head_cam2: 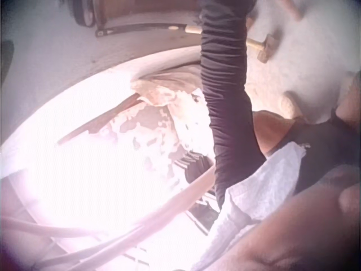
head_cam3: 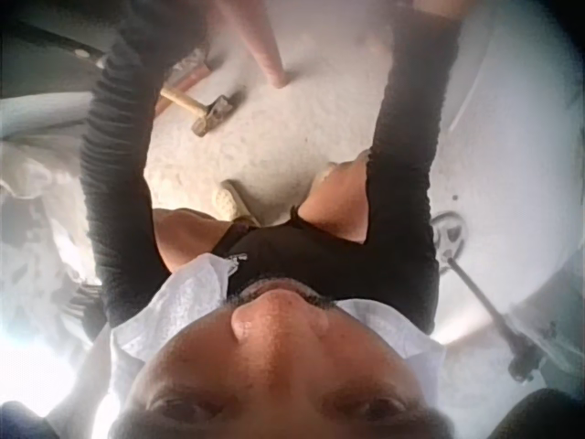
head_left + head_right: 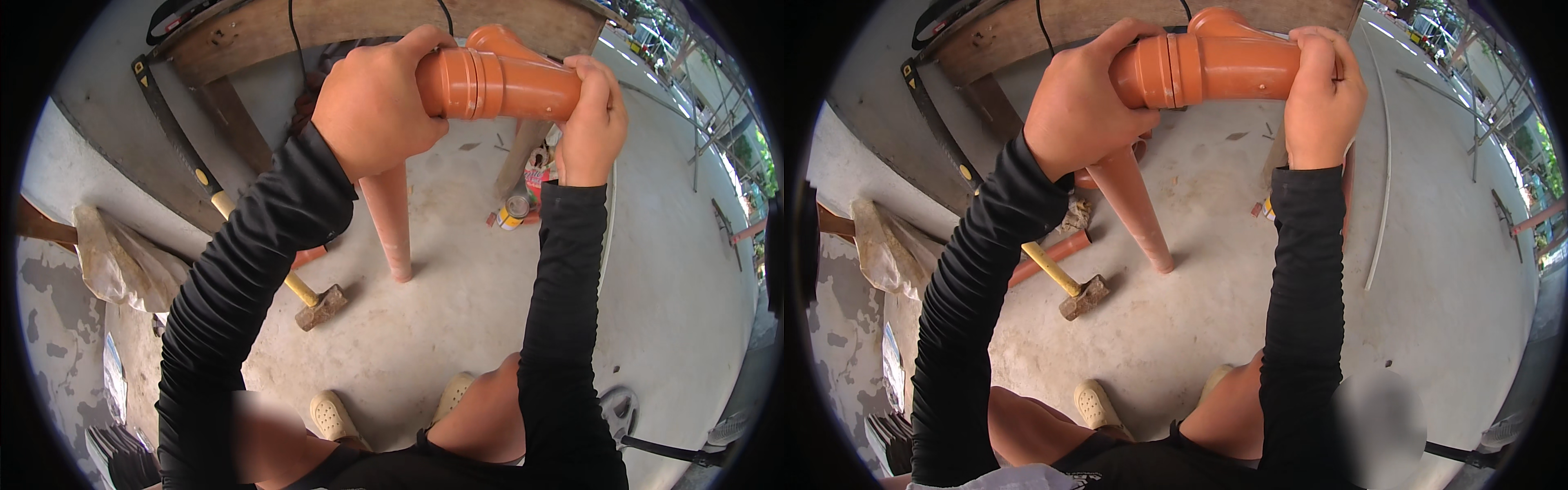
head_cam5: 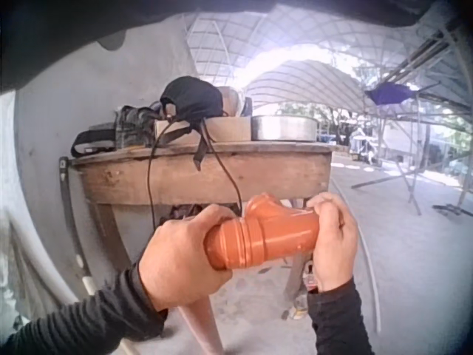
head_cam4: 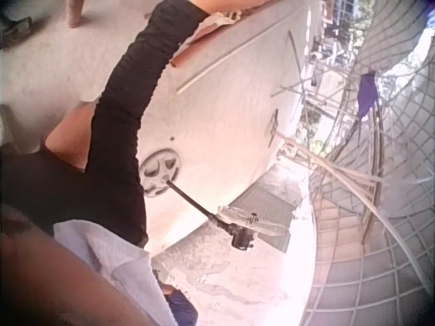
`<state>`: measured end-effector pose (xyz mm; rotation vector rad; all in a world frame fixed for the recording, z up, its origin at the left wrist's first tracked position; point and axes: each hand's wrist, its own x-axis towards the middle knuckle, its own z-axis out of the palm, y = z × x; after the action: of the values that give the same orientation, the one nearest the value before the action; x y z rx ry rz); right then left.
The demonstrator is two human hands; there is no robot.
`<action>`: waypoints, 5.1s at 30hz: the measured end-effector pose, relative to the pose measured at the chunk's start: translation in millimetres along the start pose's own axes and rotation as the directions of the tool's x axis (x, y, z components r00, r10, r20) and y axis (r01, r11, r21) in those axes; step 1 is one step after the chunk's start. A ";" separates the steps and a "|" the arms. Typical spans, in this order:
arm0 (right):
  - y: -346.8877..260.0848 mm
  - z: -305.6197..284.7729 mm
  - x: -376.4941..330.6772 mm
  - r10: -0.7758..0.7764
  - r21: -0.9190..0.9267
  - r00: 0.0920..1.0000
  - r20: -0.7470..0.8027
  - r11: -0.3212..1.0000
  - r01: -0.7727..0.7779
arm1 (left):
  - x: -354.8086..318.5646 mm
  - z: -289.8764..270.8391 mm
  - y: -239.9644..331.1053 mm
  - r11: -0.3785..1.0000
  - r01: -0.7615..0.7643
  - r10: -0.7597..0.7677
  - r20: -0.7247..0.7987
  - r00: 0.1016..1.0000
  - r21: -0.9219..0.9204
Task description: The person assembles orange PVC pipes and fittings by hand. They connect a straight pipe to an elbow, then attach a T-junction, and finally add another straight pipe to the assembly.
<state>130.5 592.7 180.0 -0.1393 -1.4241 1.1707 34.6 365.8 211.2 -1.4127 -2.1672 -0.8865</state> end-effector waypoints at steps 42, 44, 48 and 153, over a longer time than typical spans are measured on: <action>-10.7 10.7 -6.4 0.003 0.153 0.998 0.068 0.988 -0.014 | -48.1 -30.1 -32.7 0.847 0.024 -0.037 -0.013 0.999 -0.531; 3.9 13.5 -2.7 0.094 0.209 0.969 0.229 0.967 -0.143 | -44.9 -16.1 -39.0 0.852 0.154 -0.143 0.060 0.988 -0.500; 23.6 10.0 -0.2 0.179 0.071 0.955 0.236 0.977 -0.200 | -24.7 6.6 -67.8 0.841 -0.060 0.047 -0.038 0.998 -0.538; 35.4 36.2 -27.4 0.130 0.307 0.822 0.554 0.886 -0.347 | -51.1 -47.5 -83.9 0.788 0.166 -0.156 0.067 0.985 -0.593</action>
<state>89.9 571.2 145.4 0.3189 -1.6270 1.7896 -21.6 275.1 188.6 -1.5025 -2.1324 -1.7531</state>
